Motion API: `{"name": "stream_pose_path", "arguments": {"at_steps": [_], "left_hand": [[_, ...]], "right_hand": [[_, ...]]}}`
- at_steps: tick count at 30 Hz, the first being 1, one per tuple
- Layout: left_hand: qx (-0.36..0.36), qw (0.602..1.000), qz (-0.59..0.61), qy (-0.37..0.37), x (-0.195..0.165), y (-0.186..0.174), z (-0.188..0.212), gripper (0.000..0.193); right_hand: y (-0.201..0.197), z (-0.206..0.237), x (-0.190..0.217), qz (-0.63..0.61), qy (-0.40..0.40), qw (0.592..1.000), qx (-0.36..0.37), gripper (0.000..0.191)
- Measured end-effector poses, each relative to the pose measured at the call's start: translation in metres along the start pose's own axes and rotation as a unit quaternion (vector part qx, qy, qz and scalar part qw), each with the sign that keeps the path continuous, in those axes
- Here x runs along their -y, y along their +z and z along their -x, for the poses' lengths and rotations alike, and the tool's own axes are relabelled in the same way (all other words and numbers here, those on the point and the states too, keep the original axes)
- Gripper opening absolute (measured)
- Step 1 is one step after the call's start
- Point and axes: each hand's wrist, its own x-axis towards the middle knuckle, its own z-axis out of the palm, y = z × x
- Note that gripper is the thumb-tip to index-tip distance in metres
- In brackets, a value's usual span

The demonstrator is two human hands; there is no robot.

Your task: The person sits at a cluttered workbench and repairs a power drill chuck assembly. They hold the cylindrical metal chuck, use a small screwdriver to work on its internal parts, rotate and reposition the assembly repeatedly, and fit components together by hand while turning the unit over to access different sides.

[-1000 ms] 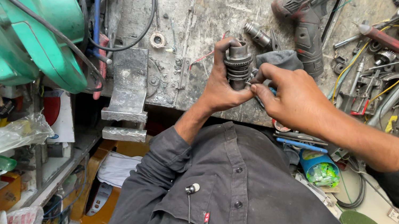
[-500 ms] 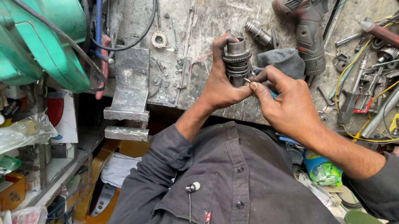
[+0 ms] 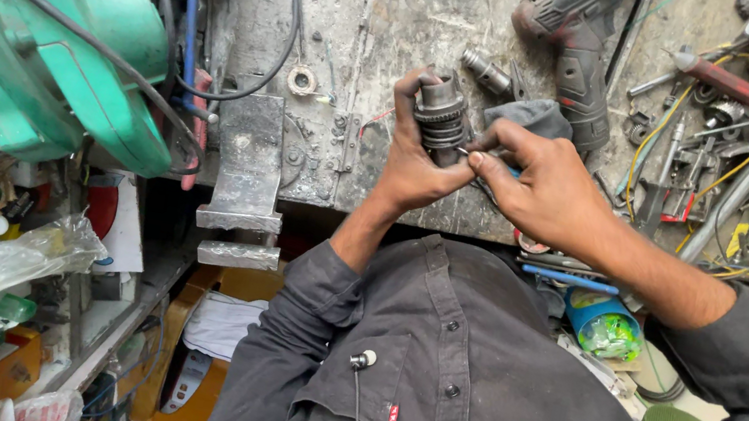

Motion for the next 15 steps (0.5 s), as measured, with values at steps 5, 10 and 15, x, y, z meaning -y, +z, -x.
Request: {"name": "stream_pose_path", "arguments": {"at_steps": [5,10,15], "left_hand": [[0.011,0.998,-0.034,0.055,0.003,-0.002,0.000,0.092],[0.038,0.999,0.009,0.019,0.004,-0.006,0.001,0.095],[0.044,0.999,0.023,-0.001,0.002,-0.008,0.000,0.092]], "right_hand": [[-0.007,0.000,0.002,0.026,0.010,0.999,0.021,0.021],[-0.016,-0.001,-0.002,-0.008,0.012,0.999,0.049,0.019],[-0.017,-0.002,0.000,0.014,0.013,0.998,0.055,0.020]]}}
